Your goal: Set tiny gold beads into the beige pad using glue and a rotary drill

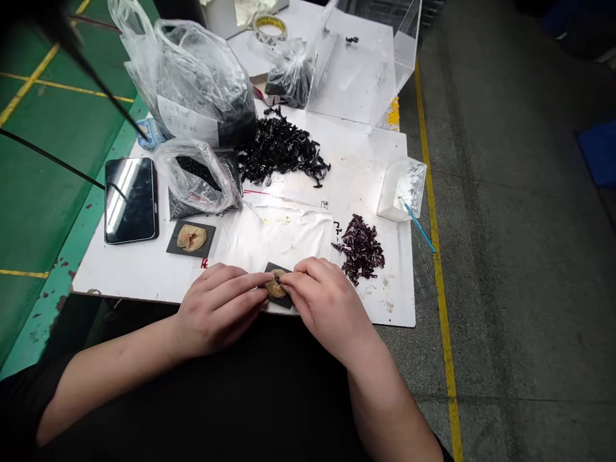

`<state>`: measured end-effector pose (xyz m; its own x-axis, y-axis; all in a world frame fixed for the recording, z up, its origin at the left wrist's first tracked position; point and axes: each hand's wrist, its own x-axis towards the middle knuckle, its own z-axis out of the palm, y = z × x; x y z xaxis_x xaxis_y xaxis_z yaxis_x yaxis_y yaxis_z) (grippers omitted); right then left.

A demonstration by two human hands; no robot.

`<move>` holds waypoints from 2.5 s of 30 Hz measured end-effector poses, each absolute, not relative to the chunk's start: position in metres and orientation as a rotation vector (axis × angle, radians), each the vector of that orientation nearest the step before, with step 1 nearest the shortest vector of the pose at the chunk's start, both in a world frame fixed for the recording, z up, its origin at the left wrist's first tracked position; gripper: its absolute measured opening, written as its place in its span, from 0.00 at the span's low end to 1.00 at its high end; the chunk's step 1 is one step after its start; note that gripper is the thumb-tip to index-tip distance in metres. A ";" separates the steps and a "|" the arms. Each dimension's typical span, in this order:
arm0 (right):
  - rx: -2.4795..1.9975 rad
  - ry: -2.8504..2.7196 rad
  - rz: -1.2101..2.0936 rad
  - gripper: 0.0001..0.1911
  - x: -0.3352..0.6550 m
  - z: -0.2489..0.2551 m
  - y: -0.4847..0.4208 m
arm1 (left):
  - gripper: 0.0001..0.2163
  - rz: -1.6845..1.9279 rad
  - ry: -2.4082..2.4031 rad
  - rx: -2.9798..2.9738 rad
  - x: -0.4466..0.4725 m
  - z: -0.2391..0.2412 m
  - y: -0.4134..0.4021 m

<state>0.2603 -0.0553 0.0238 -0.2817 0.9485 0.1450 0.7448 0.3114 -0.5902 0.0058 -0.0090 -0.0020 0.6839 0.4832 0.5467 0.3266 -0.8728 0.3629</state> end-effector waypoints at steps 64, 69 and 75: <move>-1.429 -0.670 -0.245 0.14 0.367 0.058 -0.040 | 0.10 0.759 0.531 2.755 0.009 -0.002 -0.004; -1.231 -0.804 -0.036 0.05 0.347 0.069 -0.057 | 0.08 0.785 0.573 2.732 0.009 0.000 -0.005; -1.133 -1.052 0.283 0.05 0.329 0.061 -0.078 | 0.07 0.775 0.621 2.762 0.009 0.001 -0.008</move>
